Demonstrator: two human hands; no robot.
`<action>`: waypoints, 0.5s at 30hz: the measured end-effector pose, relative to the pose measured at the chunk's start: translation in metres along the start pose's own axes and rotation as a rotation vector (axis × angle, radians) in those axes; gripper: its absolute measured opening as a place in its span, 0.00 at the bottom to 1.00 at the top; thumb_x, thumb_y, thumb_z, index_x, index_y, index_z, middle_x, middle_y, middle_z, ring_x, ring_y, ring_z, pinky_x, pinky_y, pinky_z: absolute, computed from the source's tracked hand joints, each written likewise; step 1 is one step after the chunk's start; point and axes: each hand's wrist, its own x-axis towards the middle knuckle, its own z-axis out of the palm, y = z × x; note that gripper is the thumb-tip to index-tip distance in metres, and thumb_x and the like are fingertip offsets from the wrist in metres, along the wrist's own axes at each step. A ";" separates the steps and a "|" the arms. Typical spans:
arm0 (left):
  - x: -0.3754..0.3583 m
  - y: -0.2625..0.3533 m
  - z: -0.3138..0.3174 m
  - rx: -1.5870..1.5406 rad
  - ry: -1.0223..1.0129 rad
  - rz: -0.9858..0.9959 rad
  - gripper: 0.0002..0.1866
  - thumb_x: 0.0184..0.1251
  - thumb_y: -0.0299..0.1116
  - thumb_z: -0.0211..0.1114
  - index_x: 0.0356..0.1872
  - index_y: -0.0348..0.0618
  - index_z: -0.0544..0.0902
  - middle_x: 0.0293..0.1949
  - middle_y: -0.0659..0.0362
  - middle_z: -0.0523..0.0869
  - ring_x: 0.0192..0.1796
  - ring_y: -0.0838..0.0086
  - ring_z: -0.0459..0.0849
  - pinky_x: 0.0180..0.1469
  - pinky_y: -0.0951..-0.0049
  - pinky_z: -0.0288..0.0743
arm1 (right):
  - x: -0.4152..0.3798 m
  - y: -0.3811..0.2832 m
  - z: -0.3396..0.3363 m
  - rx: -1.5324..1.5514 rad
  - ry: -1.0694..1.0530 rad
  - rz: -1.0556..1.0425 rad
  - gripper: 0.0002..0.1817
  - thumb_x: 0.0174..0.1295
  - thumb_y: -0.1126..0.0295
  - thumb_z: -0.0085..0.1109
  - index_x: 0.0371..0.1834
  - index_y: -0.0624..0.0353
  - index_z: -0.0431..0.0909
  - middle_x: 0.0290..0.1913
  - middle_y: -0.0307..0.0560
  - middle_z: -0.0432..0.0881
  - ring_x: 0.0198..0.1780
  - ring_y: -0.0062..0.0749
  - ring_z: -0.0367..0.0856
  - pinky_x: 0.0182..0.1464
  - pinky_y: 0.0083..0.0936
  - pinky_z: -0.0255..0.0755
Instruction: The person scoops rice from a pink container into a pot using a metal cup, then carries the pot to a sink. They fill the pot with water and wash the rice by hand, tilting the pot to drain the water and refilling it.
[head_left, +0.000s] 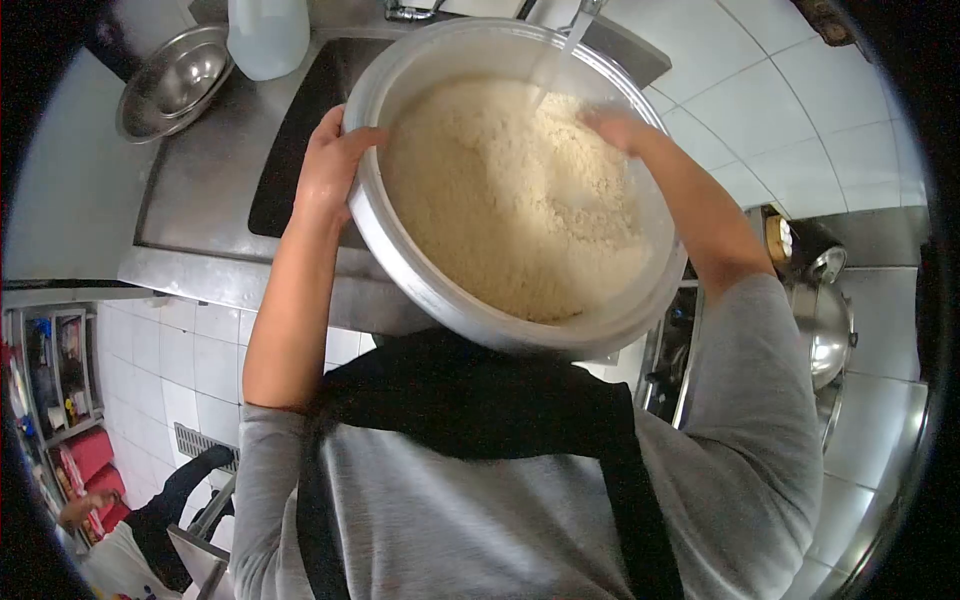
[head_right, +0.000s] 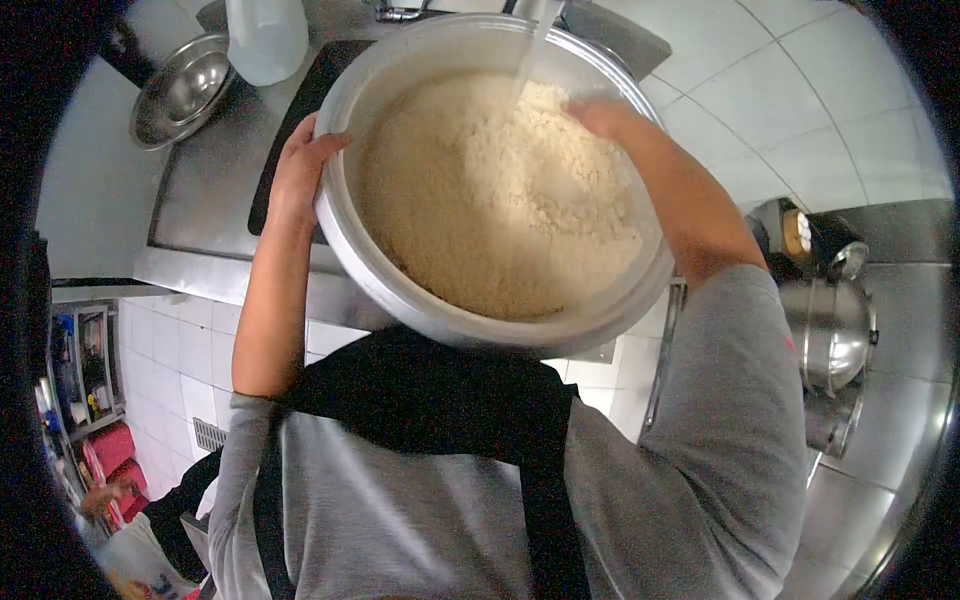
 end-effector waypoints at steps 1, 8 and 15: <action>-0.002 -0.003 -0.001 -0.004 0.009 -0.018 0.19 0.49 0.24 0.60 0.45 0.33 0.71 0.35 0.54 0.78 0.34 0.72 0.78 0.38 0.74 0.72 | -0.027 -0.001 0.007 0.152 -0.129 0.102 0.42 0.58 0.34 0.31 0.68 0.53 0.50 0.67 0.53 0.53 0.63 0.49 0.60 0.54 0.43 0.68; -0.009 -0.008 0.007 -0.088 0.052 -0.005 0.21 0.48 0.24 0.60 0.46 0.31 0.71 0.36 0.53 0.79 0.36 0.70 0.79 0.41 0.73 0.72 | -0.154 -0.041 0.073 0.437 -0.337 0.294 0.44 0.59 0.34 0.26 0.69 0.55 0.42 0.70 0.54 0.45 0.68 0.48 0.50 0.65 0.44 0.52; 0.037 -0.005 -0.008 0.051 -0.082 0.065 0.23 0.46 0.29 0.62 0.47 0.32 0.73 0.34 0.52 0.80 0.33 0.70 0.79 0.37 0.73 0.73 | -0.132 -0.106 0.072 1.544 -0.110 0.372 0.39 0.63 0.42 0.34 0.67 0.63 0.48 0.70 0.58 0.42 0.69 0.46 0.47 0.65 0.48 0.51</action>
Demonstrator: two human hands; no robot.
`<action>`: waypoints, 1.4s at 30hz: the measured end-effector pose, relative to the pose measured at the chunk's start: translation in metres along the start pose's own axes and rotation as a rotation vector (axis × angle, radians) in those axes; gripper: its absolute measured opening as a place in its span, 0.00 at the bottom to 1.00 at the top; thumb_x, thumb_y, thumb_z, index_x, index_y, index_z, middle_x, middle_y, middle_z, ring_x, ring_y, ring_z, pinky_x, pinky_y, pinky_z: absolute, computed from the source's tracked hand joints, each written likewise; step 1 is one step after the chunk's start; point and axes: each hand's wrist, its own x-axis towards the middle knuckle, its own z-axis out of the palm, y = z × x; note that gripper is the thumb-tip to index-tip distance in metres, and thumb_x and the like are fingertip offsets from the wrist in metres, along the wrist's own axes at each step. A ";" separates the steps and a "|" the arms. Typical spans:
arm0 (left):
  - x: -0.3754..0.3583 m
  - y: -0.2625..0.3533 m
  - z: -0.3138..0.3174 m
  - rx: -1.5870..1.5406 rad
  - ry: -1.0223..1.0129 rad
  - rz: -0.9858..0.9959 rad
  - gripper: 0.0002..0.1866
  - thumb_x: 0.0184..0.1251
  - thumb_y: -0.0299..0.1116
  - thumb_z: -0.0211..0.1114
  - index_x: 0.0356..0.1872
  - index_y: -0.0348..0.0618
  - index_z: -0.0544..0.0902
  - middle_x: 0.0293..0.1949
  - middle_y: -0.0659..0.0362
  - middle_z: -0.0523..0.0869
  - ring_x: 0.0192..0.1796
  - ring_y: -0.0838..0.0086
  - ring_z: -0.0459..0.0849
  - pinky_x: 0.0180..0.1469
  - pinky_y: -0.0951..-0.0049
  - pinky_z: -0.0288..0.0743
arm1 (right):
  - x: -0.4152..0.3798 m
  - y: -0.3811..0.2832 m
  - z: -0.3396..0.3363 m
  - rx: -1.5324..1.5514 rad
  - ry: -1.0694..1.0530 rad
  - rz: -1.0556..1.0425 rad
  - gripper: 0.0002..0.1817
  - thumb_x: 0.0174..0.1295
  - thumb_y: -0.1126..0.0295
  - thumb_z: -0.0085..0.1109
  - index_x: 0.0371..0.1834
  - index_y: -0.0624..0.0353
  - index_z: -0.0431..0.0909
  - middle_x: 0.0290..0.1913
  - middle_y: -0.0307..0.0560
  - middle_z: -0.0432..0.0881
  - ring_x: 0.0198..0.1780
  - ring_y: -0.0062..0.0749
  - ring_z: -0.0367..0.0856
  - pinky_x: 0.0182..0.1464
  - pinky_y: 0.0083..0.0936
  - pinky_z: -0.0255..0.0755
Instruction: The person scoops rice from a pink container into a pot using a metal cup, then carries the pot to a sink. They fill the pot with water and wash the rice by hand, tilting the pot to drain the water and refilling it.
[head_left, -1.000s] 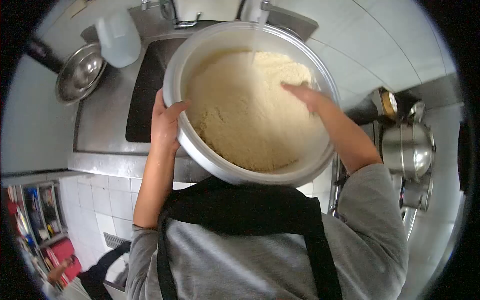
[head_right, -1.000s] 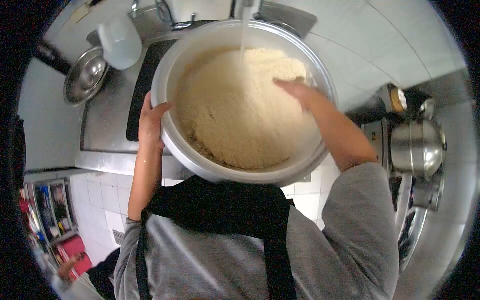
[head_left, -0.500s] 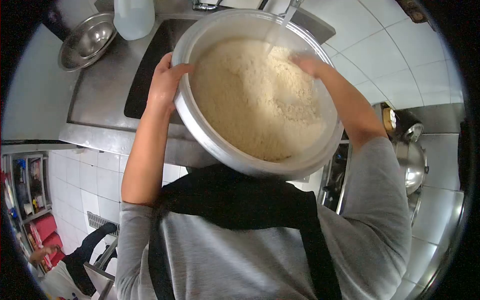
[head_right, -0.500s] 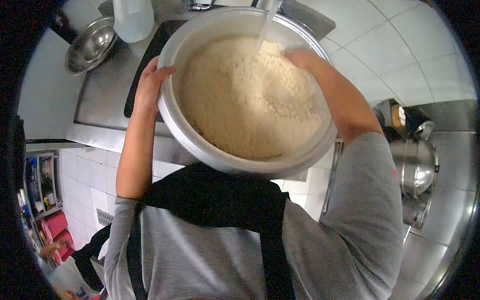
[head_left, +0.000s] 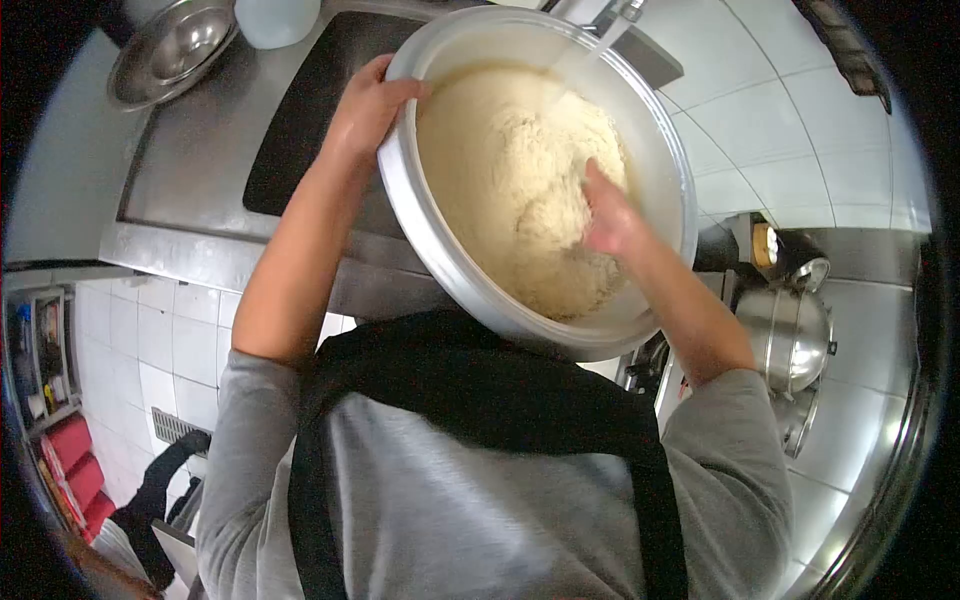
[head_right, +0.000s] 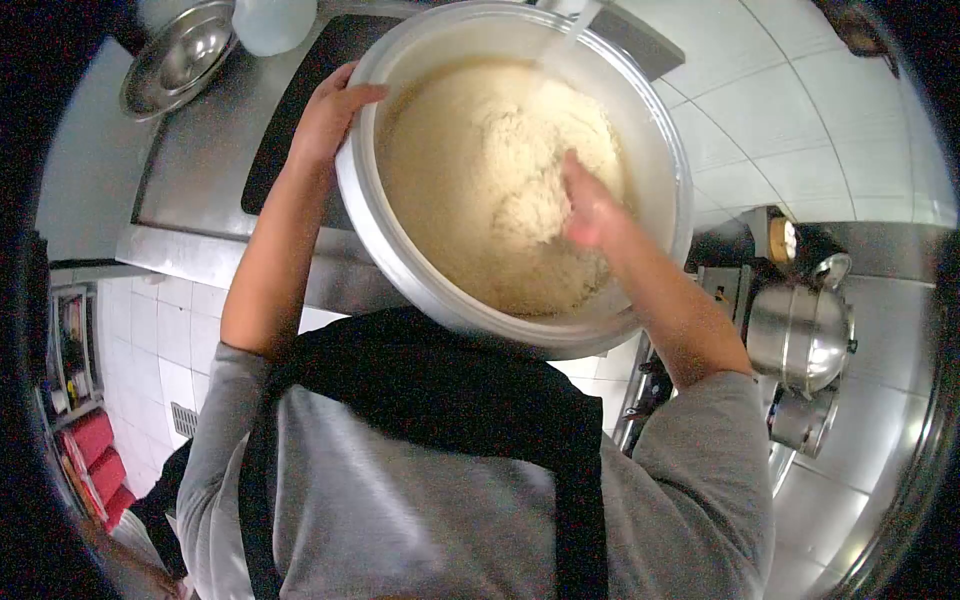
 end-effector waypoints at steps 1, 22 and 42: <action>0.006 -0.002 -0.006 -0.014 -0.037 -0.004 0.23 0.46 0.29 0.62 0.47 0.32 0.72 0.34 0.52 0.80 0.33 0.70 0.80 0.37 0.73 0.73 | 0.002 -0.011 0.003 -0.060 -0.009 -0.033 0.37 0.64 0.43 0.34 0.66 0.62 0.50 0.69 0.59 0.45 0.68 0.47 0.50 0.64 0.49 0.52; -0.004 -0.002 -0.003 0.157 0.002 -0.069 0.29 0.45 0.23 0.62 0.52 0.28 0.66 0.42 0.47 0.78 0.41 0.64 0.79 0.46 0.69 0.72 | -0.002 -0.014 0.024 -1.857 -0.402 -0.828 0.36 0.44 0.56 0.64 0.61 0.45 0.66 0.68 0.52 0.51 0.64 0.57 0.56 0.65 0.43 0.53; -0.011 0.003 0.004 0.122 0.009 -0.108 0.28 0.43 0.22 0.59 0.52 0.32 0.68 0.41 0.50 0.78 0.42 0.66 0.77 0.46 0.72 0.70 | 0.177 -0.117 -0.051 -1.791 -0.039 -0.687 0.26 0.59 0.47 0.44 0.57 0.47 0.69 0.56 0.52 0.71 0.57 0.43 0.69 0.58 0.33 0.61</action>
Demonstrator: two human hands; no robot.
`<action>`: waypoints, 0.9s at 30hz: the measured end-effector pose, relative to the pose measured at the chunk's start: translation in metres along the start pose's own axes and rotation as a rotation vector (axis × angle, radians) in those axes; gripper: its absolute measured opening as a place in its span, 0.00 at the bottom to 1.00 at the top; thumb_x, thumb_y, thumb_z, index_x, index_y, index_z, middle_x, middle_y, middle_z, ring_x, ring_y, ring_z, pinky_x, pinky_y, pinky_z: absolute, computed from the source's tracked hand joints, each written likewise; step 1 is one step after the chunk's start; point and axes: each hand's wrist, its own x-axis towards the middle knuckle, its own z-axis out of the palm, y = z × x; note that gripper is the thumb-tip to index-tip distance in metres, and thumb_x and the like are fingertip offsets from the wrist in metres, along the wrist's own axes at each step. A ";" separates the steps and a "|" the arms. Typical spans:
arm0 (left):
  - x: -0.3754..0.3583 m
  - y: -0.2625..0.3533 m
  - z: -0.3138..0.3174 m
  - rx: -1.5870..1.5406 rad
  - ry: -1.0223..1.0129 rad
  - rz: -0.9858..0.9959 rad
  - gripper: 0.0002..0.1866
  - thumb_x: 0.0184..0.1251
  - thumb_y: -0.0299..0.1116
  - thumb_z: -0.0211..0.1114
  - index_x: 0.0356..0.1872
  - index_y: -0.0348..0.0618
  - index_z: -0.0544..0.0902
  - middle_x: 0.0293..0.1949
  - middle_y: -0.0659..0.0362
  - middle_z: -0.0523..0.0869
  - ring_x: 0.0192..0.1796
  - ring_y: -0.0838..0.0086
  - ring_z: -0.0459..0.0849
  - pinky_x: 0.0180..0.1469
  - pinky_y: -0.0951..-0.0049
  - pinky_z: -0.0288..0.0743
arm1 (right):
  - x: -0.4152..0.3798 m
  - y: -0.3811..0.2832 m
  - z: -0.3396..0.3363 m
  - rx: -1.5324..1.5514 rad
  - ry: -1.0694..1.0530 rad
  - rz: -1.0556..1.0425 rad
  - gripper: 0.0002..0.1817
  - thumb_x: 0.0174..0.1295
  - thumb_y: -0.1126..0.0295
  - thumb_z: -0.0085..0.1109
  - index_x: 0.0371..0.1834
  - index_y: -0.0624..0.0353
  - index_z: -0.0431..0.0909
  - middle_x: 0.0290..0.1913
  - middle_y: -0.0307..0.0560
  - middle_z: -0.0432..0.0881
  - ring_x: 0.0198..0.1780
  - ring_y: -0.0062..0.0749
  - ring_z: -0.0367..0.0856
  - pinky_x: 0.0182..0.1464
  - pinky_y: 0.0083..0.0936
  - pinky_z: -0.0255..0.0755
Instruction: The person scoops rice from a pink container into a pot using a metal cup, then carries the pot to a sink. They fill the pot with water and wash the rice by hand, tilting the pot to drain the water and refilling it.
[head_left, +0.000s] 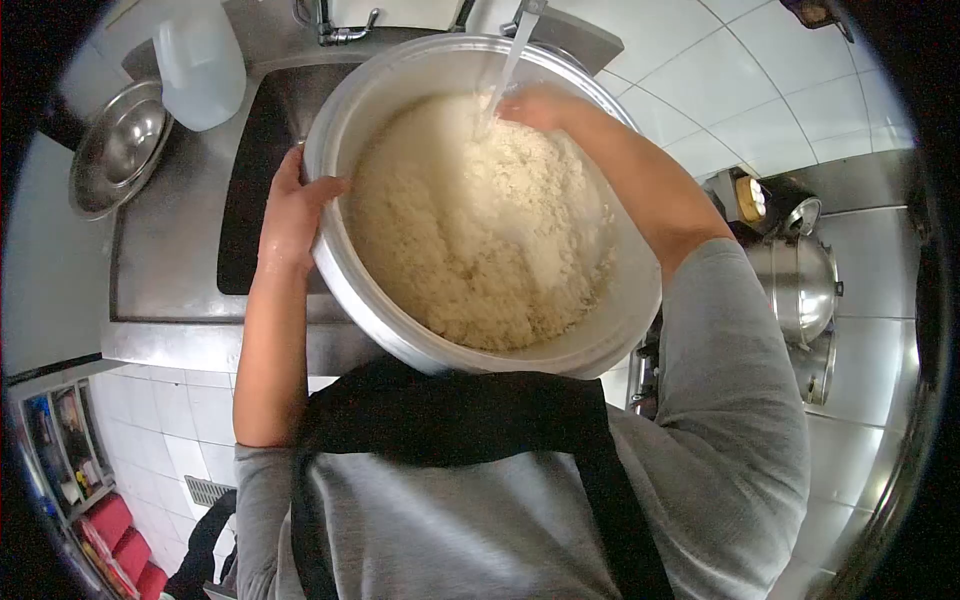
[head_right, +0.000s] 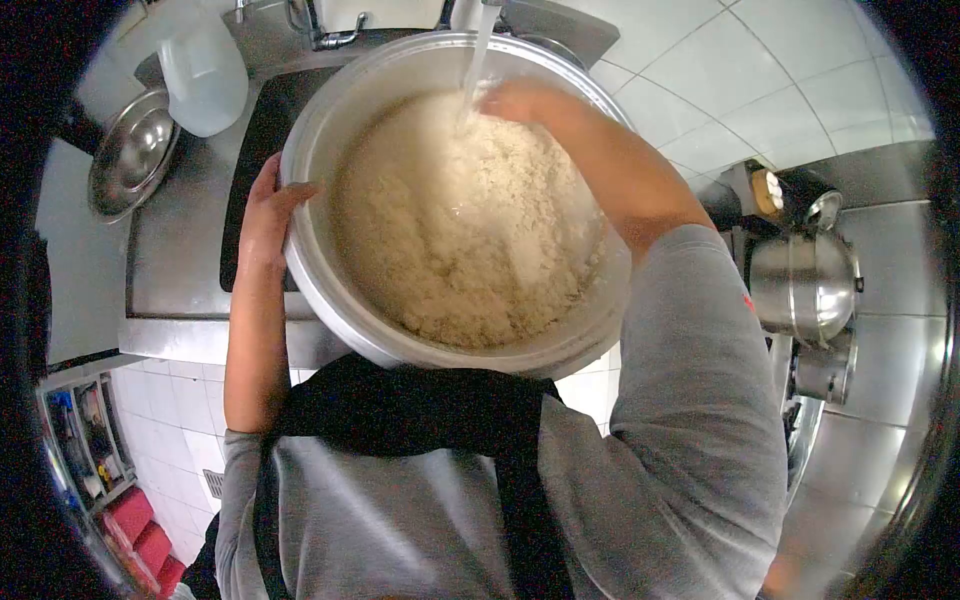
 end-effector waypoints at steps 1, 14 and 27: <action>-0.001 0.001 0.001 -0.015 -0.003 0.004 0.28 0.43 0.22 0.59 0.52 0.32 0.68 0.41 0.50 0.78 0.42 0.66 0.77 0.46 0.72 0.70 | 0.000 0.022 0.013 -0.052 0.041 -0.022 0.29 0.60 0.43 0.41 0.60 0.46 0.66 0.60 0.53 0.68 0.61 0.44 0.66 0.61 0.34 0.58; -0.003 0.004 0.003 -0.086 -0.006 0.030 0.26 0.44 0.21 0.58 0.51 0.31 0.68 0.43 0.49 0.77 0.43 0.66 0.78 0.48 0.71 0.70 | -0.173 -0.132 0.030 1.654 -0.236 0.649 0.39 0.61 0.38 0.33 0.69 0.50 0.41 0.69 0.58 0.43 0.68 0.57 0.46 0.58 0.55 0.58; 0.000 0.006 0.001 -0.023 -0.023 0.001 0.27 0.44 0.20 0.59 0.52 0.31 0.68 0.44 0.49 0.77 0.45 0.66 0.77 0.50 0.71 0.69 | 0.049 -0.125 -0.017 0.317 -0.009 -0.212 0.30 0.54 0.44 0.52 0.46 0.60 0.77 0.45 0.52 0.79 0.43 0.37 0.77 0.45 0.32 0.70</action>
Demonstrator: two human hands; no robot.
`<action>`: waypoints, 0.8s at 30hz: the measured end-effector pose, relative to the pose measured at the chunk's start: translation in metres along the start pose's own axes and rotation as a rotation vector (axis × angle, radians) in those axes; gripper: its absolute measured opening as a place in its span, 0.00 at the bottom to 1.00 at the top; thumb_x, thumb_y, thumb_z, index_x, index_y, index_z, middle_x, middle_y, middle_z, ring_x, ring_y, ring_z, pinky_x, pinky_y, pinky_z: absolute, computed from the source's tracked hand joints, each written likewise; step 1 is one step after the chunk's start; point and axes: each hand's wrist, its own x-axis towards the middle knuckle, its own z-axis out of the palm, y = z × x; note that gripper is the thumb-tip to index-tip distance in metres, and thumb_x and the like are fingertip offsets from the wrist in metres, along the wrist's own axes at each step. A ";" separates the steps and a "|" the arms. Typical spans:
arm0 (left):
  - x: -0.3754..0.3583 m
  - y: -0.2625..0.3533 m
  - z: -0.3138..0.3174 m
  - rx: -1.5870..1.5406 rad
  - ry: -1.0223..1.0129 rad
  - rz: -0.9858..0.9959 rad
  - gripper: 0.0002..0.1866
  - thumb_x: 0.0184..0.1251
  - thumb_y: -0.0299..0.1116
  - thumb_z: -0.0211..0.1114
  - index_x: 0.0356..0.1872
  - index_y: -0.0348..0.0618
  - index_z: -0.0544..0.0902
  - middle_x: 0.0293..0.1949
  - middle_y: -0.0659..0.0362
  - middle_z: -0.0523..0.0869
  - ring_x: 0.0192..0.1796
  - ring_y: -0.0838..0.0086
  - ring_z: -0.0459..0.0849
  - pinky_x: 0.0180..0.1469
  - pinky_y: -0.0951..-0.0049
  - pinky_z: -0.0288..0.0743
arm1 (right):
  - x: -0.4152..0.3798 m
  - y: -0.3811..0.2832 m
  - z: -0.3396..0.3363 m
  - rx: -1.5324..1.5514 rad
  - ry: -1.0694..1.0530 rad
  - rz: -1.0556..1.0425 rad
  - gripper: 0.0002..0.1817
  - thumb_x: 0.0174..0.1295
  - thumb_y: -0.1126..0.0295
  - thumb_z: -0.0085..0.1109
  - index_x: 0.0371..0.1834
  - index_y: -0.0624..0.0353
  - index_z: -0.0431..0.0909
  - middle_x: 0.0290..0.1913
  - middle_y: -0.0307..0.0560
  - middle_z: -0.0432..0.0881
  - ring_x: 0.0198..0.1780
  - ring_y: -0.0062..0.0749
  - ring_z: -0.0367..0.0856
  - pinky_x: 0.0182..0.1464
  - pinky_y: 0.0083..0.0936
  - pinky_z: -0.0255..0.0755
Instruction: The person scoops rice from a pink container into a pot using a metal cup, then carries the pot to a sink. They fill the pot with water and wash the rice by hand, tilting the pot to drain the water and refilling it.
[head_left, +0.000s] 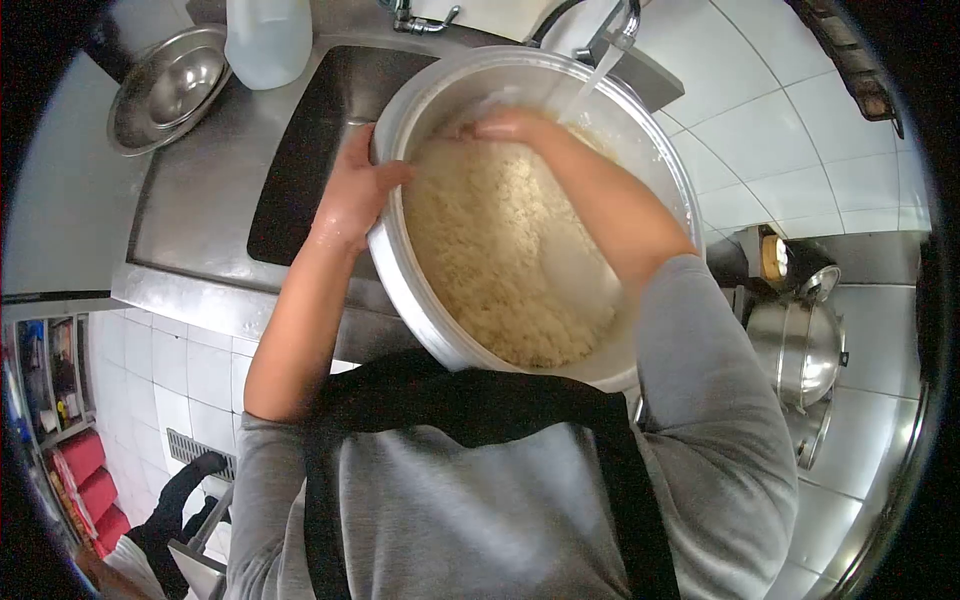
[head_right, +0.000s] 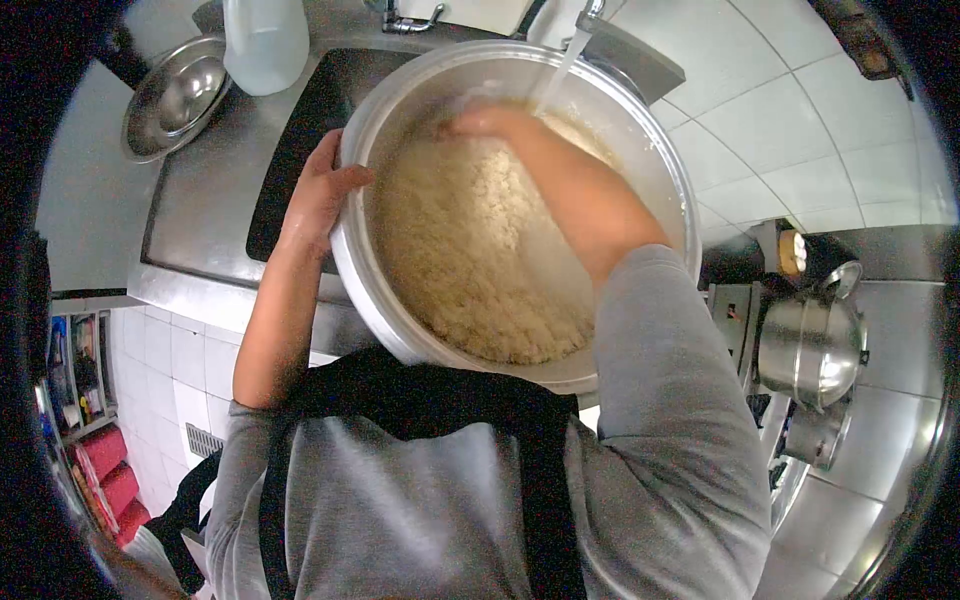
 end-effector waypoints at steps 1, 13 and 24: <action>0.000 -0.001 -0.001 -0.007 -0.002 0.005 0.27 0.44 0.20 0.59 0.52 0.30 0.67 0.44 0.49 0.77 0.45 0.66 0.77 0.50 0.70 0.70 | -0.002 -0.030 -0.002 -0.069 -0.179 -0.047 0.34 0.52 0.40 0.52 0.51 0.59 0.73 0.52 0.52 0.74 0.51 0.39 0.71 0.53 0.33 0.64; 0.001 -0.006 -0.005 0.023 0.001 -0.004 0.29 0.42 0.22 0.62 0.52 0.28 0.66 0.43 0.46 0.77 0.43 0.63 0.78 0.48 0.69 0.71 | -0.177 -0.104 0.022 -0.587 -0.686 -0.222 0.30 0.32 0.54 0.68 0.45 0.48 0.79 0.60 0.48 0.66 0.64 0.41 0.61 0.69 0.43 0.39; -0.004 -0.003 0.000 -0.047 0.018 0.027 0.28 0.42 0.20 0.59 0.52 0.30 0.67 0.44 0.47 0.77 0.43 0.63 0.78 0.48 0.69 0.71 | -0.191 -0.083 0.094 -0.478 -0.399 0.095 0.27 0.49 0.68 0.56 0.57 0.53 0.68 0.65 0.52 0.57 0.54 0.45 0.71 0.44 0.42 0.74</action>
